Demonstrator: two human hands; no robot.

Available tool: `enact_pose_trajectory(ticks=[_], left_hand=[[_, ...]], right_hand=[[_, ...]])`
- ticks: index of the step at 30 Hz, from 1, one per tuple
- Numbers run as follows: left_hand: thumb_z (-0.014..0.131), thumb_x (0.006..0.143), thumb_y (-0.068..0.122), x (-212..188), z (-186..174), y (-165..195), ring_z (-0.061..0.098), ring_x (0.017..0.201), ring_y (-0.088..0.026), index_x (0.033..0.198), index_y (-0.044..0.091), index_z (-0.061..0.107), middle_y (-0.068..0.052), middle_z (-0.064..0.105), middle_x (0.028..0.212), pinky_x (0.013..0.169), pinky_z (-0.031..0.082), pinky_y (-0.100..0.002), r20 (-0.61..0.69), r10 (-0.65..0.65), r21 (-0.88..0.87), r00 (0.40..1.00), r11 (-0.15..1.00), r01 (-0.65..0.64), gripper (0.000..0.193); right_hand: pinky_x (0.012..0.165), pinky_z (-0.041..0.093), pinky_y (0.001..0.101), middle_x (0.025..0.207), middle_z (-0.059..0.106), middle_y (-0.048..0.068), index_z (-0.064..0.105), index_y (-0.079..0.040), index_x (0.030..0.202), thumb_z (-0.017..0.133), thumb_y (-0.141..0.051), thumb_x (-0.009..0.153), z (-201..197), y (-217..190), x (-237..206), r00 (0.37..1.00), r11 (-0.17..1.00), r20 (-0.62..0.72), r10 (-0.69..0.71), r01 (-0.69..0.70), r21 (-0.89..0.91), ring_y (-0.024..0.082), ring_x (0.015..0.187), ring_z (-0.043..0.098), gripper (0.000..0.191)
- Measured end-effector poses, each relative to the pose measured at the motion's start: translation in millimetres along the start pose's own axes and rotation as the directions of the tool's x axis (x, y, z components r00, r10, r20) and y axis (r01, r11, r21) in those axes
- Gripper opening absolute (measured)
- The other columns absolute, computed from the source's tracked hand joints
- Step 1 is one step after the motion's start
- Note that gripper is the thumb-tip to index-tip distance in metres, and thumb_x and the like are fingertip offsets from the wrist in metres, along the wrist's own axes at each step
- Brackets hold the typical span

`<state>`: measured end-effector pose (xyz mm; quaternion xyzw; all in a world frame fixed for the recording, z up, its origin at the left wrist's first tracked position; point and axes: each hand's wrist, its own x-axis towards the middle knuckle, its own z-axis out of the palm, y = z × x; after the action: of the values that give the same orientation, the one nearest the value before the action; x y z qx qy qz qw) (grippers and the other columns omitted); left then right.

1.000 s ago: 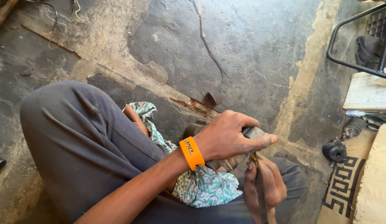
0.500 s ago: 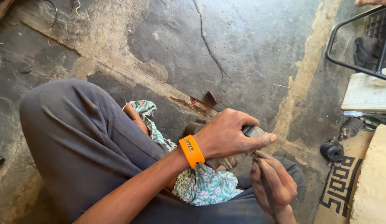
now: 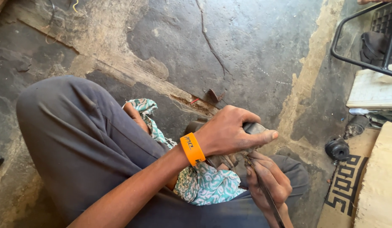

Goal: The person sits cross-legged on the floor and uses a metal file to smooth the surface of a cylindrical metal part. They hold the part in their left hand and file it with their right hand, rotating the part to work on different areas.

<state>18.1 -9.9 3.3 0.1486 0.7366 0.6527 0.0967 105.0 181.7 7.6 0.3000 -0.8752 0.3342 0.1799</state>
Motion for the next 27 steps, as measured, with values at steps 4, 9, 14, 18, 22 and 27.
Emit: enact_pose_trajectory(ticks=[4, 9, 14, 18, 22, 27], left_hand=[[0.070, 0.079, 0.062, 0, 0, 1, 0.066, 0.056, -0.020, 0.100, -0.007, 0.077, -0.016, 0.068, 0.063, 0.052, 0.051, -0.035, -0.011, -0.009, -0.013, 1.000, 1.000, 0.008, 0.073], [0.070, 0.080, 0.062, -1, 0, 0, 0.065, 0.056, -0.017, 0.101, -0.008, 0.076, -0.015, 0.067, 0.062, 0.053, 0.051, -0.033, -0.010, 0.011, -0.008, 1.000, 1.000, -0.012, 0.073], [0.070, 0.080, 0.061, 0, 1, 0, 0.066, 0.056, -0.017, 0.102, -0.008, 0.076, -0.014, 0.067, 0.063, 0.053, 0.052, -0.033, -0.036, 0.040, -0.024, 0.999, 0.999, -0.041, 0.073], [0.070, 0.080, 0.062, 0, 0, -1, 0.060, 0.053, -0.017, 0.097, -0.008, 0.077, -0.015, 0.064, 0.059, 0.050, 0.048, -0.035, 0.001, -0.013, 0.007, 1.000, 1.000, 0.013, 0.072], [0.069, 0.081, 0.061, 0, 0, 0, 0.058, 0.052, -0.015, 0.095, -0.008, 0.075, -0.012, 0.063, 0.058, 0.048, 0.047, -0.034, -0.027, 0.041, -0.039, 0.999, 0.998, -0.042, 0.071], [0.068, 0.084, 0.060, 2, -1, -1, 0.050, 0.049, -0.017, 0.085, -0.008, 0.075, -0.013, 0.054, 0.053, 0.046, 0.040, -0.036, 0.032, 0.024, 0.008, 0.999, 1.000, -0.024, 0.068]], right_hand=[[0.084, 0.061, 0.0406, 0.094, 0.070, 0.023, 0.063, 0.009, 0.096, 0.066, 0.002, 0.095, 0, -3, 1, 0.995, 0.993, -0.052, 0.081, -0.085, -0.082, 0.038, 0.099, 0.075, 0.008], [0.083, 0.062, 0.0403, 0.091, 0.069, 0.021, 0.062, 0.009, 0.095, 0.068, 0.002, 0.096, 4, -6, 2, 0.997, 0.992, -0.061, 0.052, -0.059, -0.116, 0.037, 0.097, 0.076, 0.010], [0.082, 0.061, 0.0394, 0.094, 0.070, 0.022, 0.064, 0.010, 0.098, 0.067, 0.003, 0.096, 1, -5, 3, 0.996, 0.991, -0.076, 0.048, -0.057, -0.121, 0.036, 0.095, 0.075, 0.008], [0.083, 0.061, 0.0407, 0.091, 0.069, 0.020, 0.064, 0.009, 0.096, 0.067, 0.003, 0.095, 2, -10, 3, 0.998, 0.985, -0.056, 0.041, -0.050, -0.167, 0.037, 0.095, 0.075, 0.007], [0.082, 0.060, 0.0419, 0.092, 0.068, 0.021, 0.064, 0.009, 0.096, 0.067, 0.002, 0.096, 6, -11, 6, 0.997, 0.969, -0.078, 0.024, -0.043, -0.243, 0.038, 0.094, 0.073, 0.007], [0.081, 0.059, 0.0425, 0.090, 0.067, 0.020, 0.064, 0.008, 0.095, 0.066, 0.000, 0.098, 13, -6, 3, 0.992, 0.975, -0.122, 0.012, -0.039, -0.219, 0.037, 0.091, 0.072, 0.009]])
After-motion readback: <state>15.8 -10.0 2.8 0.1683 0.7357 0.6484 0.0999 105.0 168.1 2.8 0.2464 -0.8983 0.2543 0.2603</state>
